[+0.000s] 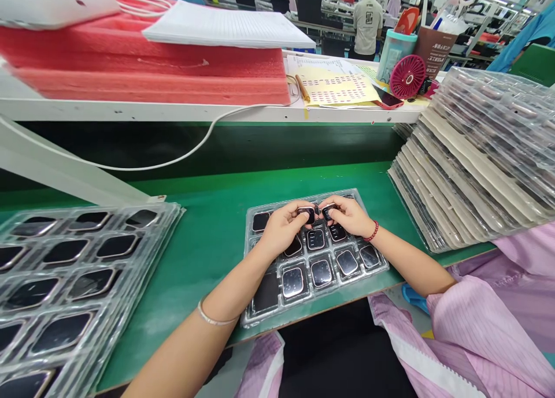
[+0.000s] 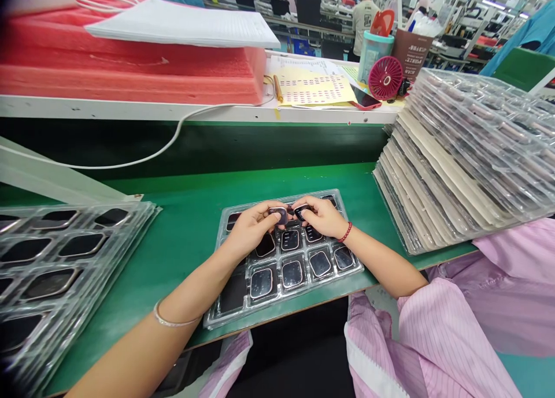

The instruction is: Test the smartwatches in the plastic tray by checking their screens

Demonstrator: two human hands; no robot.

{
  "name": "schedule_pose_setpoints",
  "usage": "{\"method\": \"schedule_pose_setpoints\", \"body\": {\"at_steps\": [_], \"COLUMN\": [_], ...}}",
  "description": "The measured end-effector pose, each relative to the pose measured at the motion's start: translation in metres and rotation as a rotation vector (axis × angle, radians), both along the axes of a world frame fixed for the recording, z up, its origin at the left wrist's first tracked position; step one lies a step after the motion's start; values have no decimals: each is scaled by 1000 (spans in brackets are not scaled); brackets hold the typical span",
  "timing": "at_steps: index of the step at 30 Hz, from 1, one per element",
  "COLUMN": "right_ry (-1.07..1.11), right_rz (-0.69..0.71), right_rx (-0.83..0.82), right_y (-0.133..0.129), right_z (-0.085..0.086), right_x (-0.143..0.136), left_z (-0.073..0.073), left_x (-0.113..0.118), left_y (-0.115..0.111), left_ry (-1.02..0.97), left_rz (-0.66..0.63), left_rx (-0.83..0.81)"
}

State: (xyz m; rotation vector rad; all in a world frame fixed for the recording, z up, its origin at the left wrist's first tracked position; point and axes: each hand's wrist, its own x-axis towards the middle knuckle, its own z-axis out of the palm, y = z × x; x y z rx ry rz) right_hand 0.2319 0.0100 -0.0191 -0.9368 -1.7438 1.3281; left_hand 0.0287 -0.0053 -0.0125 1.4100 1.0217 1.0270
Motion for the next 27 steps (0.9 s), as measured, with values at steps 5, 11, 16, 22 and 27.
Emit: {"method": "schedule_pose_setpoints", "body": {"at_steps": [5,11,16,22,27], "right_ry": [-12,71,47,40,39], "right_rz": [3,-5,44,85,80], "right_rx": [4,-4,15,39,59], "right_y": [1,5,5,4,4], "right_z": [-2,-4,-5,-3,-2], "right_x": [1,3,3,3,3], "left_z": [0,-1,-1,-1,1], "left_x": [1,2,2,1,1], "left_y": [0,-1,-1,0,-1], "left_ry": [-11,-68,-48,-41,-33], "left_rz": [-7,50,64,62,57], "left_rx": [-14,-24,-17,1,-13]}}
